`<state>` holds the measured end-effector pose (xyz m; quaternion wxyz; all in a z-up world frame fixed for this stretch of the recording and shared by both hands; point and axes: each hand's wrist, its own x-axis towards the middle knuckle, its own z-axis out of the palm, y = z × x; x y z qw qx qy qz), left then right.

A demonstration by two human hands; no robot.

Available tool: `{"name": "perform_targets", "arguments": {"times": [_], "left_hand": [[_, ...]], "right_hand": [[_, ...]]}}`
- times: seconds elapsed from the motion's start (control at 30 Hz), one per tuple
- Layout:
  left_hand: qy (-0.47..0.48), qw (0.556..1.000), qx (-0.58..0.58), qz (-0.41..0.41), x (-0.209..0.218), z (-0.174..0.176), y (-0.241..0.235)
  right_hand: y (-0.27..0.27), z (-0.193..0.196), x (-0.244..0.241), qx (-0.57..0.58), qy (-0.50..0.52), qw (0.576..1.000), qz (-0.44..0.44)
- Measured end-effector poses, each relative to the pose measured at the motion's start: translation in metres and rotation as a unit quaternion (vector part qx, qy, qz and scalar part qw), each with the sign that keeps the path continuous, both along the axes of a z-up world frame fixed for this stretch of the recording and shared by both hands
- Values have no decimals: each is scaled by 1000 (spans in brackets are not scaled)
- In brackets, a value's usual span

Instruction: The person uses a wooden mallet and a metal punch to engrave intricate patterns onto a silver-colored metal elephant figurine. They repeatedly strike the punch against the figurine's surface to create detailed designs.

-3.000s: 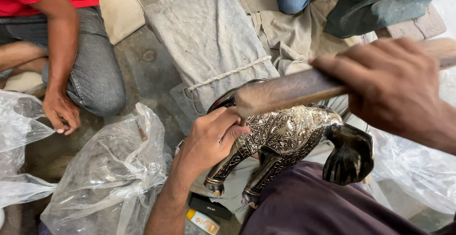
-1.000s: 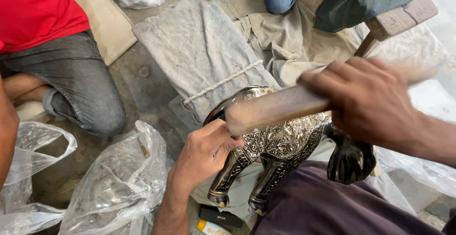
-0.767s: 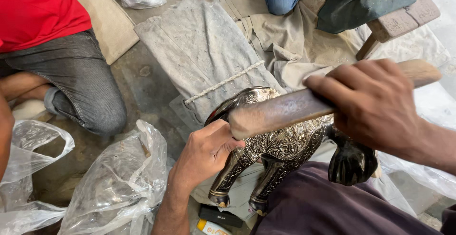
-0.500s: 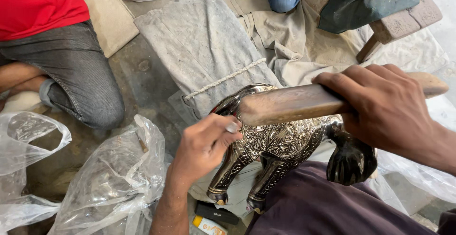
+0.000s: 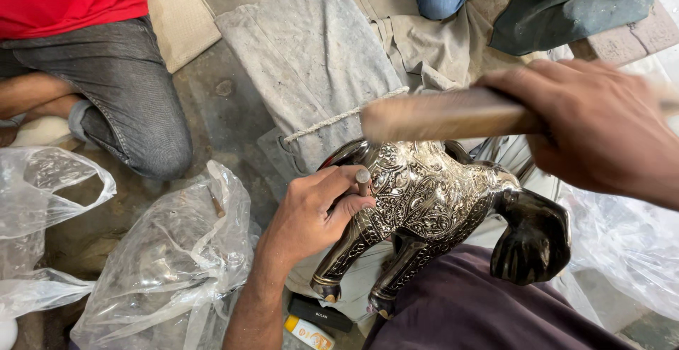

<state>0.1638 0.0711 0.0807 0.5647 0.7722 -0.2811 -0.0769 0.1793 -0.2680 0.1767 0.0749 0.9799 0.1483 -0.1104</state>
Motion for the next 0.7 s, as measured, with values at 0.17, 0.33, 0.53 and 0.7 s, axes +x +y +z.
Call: {"name": "perform_targets", "arguments": {"times": [0.17,0.33,0.53,0.7], "left_hand": [[-2,999,36,-9,0,0,1],[0,1000,24,-7,2,2,-1],[-1,1000,19,-12,3,2,0],[2,1000,17,-18,5,3,0]], "right_hand": [[9,15,4,-108,-12,989,102],[15,16,9,78,-51,993,76],[12,13,8,86,-34,994,53],[12,15,7,210,-34,977,16]]}}
